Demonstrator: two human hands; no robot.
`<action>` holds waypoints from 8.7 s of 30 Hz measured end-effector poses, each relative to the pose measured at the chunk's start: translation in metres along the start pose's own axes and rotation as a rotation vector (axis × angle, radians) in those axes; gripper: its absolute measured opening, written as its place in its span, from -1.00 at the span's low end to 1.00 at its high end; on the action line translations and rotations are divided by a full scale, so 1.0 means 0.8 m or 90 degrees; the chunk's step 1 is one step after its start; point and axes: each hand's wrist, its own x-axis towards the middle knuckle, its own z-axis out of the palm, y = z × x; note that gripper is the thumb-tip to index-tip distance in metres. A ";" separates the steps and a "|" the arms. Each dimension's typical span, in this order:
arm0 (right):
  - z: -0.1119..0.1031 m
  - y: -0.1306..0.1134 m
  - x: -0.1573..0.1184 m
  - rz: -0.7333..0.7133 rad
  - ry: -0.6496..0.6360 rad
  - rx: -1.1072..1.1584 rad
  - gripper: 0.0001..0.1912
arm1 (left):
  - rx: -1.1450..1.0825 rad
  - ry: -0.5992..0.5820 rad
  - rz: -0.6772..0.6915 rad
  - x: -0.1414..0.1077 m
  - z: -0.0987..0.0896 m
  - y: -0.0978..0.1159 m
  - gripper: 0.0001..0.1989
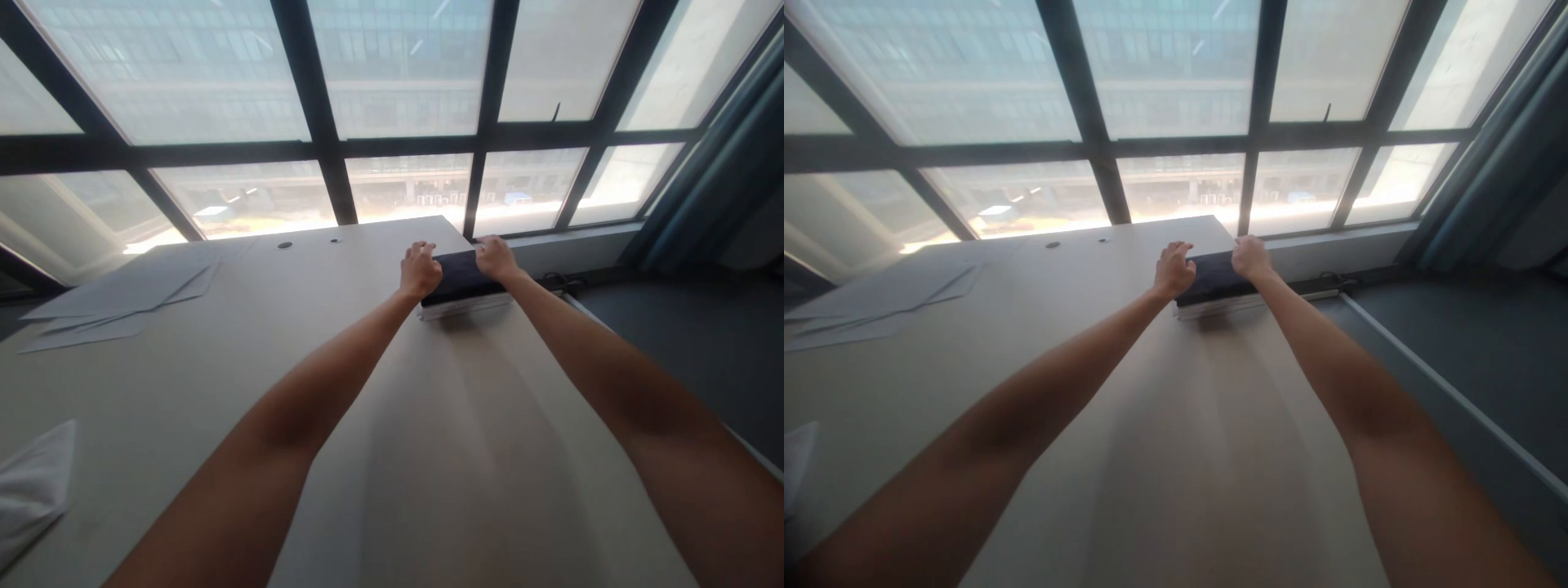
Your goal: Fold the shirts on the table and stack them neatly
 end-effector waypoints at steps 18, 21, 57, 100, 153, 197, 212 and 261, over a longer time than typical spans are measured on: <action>0.025 0.034 -0.011 0.130 -0.292 -0.030 -0.29 | 0.071 -0.277 -0.155 0.001 0.034 -0.029 -0.18; 0.012 0.053 -0.017 0.208 -0.206 -0.036 -0.29 | 0.076 -0.264 -0.212 0.004 0.005 -0.062 -0.16; 0.070 -0.387 -0.346 -0.282 -0.263 0.132 -0.45 | 0.141 -0.202 -0.034 -0.381 -0.188 -0.199 -0.48; 0.050 -0.378 -0.349 -0.283 -0.253 0.092 -0.53 | 0.091 -0.182 0.054 -0.391 -0.198 -0.196 -0.54; 0.086 -0.343 -0.352 -0.382 -0.166 0.131 -0.57 | 0.501 -0.091 -0.391 -0.531 -0.422 -0.267 -0.48; 0.024 -0.406 -0.390 -0.567 -0.227 0.365 -0.37 | 0.356 -0.095 -0.190 -0.533 -0.317 -0.215 -0.50; 0.035 -0.405 -0.382 -0.311 -0.126 0.338 -0.56 | 0.332 -0.120 -0.025 -0.529 -0.325 -0.202 -0.54; 0.040 -0.326 -0.267 0.081 -0.119 0.409 -0.70 | -0.035 0.044 -0.199 -0.488 -0.363 -0.325 -0.17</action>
